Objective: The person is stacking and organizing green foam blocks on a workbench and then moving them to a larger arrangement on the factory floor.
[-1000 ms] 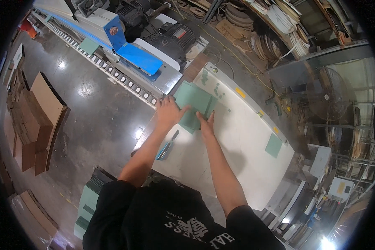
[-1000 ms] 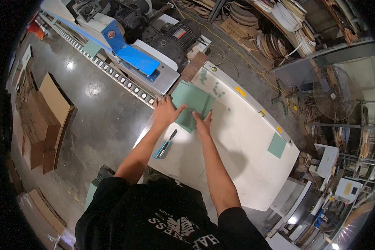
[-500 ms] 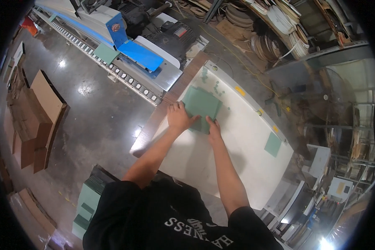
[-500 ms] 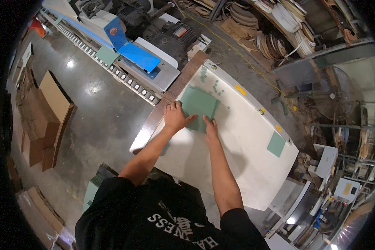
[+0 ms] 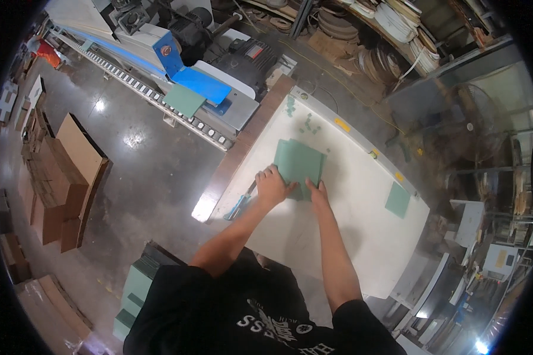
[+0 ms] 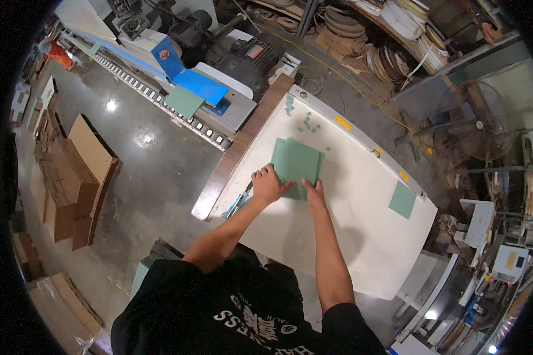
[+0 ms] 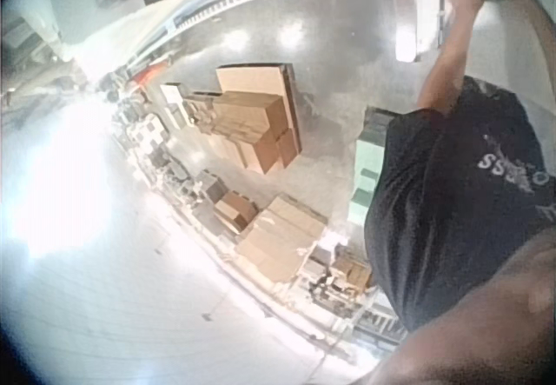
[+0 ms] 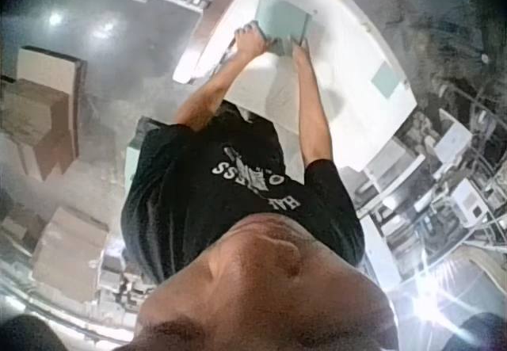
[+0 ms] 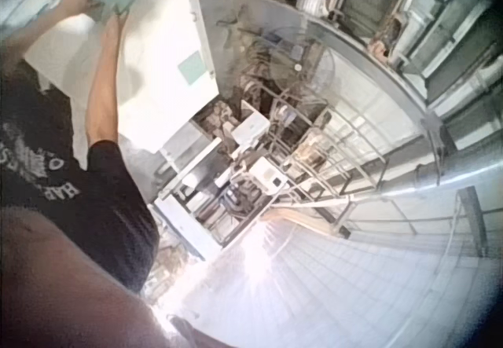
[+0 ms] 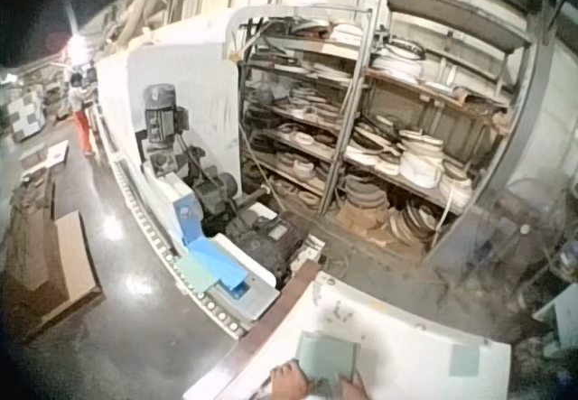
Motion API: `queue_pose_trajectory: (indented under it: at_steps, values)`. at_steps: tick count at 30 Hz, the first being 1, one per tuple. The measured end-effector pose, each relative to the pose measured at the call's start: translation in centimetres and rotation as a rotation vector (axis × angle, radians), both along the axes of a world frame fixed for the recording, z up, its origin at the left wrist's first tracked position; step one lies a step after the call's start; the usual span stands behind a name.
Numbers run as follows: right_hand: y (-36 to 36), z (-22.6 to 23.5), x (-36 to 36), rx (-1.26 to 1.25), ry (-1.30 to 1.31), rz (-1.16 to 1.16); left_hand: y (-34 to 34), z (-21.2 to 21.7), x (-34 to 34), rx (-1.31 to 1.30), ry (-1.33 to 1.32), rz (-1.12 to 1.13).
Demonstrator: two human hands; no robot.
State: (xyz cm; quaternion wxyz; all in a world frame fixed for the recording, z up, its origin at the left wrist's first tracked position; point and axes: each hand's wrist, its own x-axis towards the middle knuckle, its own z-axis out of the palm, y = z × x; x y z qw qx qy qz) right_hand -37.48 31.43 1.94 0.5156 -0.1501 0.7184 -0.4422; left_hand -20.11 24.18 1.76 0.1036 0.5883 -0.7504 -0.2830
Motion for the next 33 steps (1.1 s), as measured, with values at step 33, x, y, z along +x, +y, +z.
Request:
queue_pose_trajectory:
  at_steps: [33]
  values:
    - [29.3,-2.6,-3.6,-0.013,-0.224,0.581,32.9,1.8,7.0,1.006,0.695,0.334]
